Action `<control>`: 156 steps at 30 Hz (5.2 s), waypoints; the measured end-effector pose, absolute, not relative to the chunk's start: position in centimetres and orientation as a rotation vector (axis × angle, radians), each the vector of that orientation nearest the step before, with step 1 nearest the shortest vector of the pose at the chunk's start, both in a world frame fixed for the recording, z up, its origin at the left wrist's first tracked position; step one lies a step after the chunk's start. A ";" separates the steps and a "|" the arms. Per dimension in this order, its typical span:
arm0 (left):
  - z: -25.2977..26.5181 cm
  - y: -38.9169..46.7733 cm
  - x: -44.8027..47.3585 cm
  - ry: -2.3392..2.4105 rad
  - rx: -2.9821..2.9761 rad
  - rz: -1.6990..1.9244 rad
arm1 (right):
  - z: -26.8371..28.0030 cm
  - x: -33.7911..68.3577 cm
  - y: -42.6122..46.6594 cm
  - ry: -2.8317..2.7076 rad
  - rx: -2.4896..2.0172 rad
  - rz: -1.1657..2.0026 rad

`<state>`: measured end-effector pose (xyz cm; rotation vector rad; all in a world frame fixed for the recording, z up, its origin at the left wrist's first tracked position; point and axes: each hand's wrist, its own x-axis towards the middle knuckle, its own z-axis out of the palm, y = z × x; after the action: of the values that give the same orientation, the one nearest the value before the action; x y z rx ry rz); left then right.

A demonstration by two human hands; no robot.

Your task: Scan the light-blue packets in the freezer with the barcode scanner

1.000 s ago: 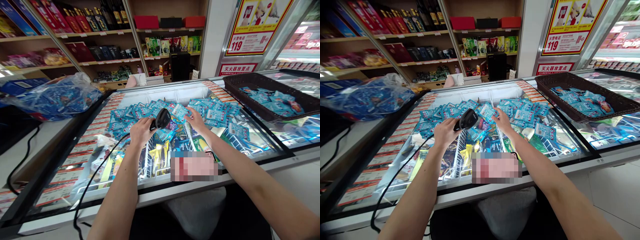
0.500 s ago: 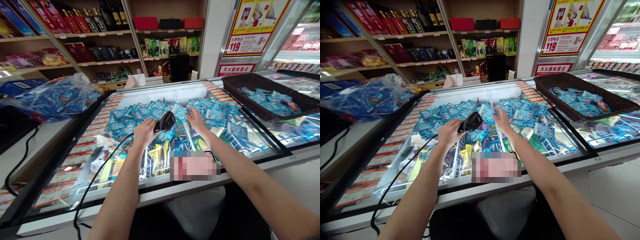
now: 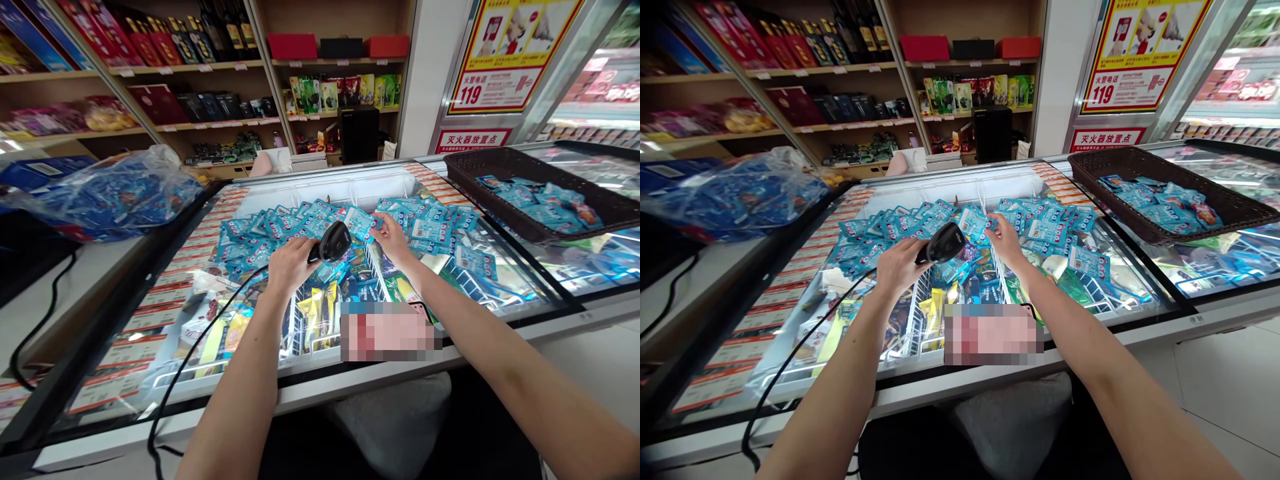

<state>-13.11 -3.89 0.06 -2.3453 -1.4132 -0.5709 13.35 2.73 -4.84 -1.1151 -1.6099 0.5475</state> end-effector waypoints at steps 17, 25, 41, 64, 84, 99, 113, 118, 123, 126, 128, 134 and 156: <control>-0.1 -3.7 -13.6 -1.457 -2.256 -0.609 | -3.7 13.2 1.4 -1.635 -1.287 0.345; 0.1 -3.4 -14.9 -1.638 -2.064 -0.717 | -2.6 13.2 -0.3 -1.667 -1.647 -0.185; 0.8 -3.7 -15.5 -1.919 -1.851 -0.796 | -3.3 13.5 0.2 -1.909 -1.647 -0.398; 1.1 -3.6 -16.0 -1.863 -1.799 -0.848 | -2.0 8.5 2.1 -2.592 -1.012 -0.095; 0.7 -3.7 -15.3 -1.669 -2.068 -0.684 | -1.0 10.0 4.4 -2.455 -1.345 0.129; 0.6 -4.1 -13.0 -1.458 -2.289 -0.586 | -3.6 15.4 2.7 -1.356 -1.162 0.925; 0.1 -4.0 -12.3 -1.448 -2.346 -0.587 | -4.7 15.4 3.2 -1.381 -1.171 0.900; 0.0 -4.0 -12.1 -1.425 -2.344 -0.621 | -5.1 15.2 3.2 -1.392 -1.117 0.860; -0.3 -3.9 -12.0 -1.416 -2.327 -0.646 | -5.2 15.2 3.1 -1.382 -1.126 0.848; -0.4 -3.8 -12.0 -1.402 -2.327 -0.637 | -5.3 15.2 3.1 -1.384 -1.130 0.840; -0.4 -3.8 -11.9 -1.395 -2.329 -0.633 | -5.3 15.2 3.1 -1.383 -1.132 0.839; -0.2 -3.8 -12.3 -1.406 -2.300 -0.641 | -4.6 14.9 2.4 -1.387 -1.090 0.807; 0.2 -3.5 -14.4 -1.582 -2.058 -0.732 | -3.5 14.5 0.4 -2.203 -1.526 -0.254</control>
<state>-14.42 -3.46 0.25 -2.0575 -1.5820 -0.7315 14.54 0.35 -3.46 -1.5256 -2.2032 -0.2538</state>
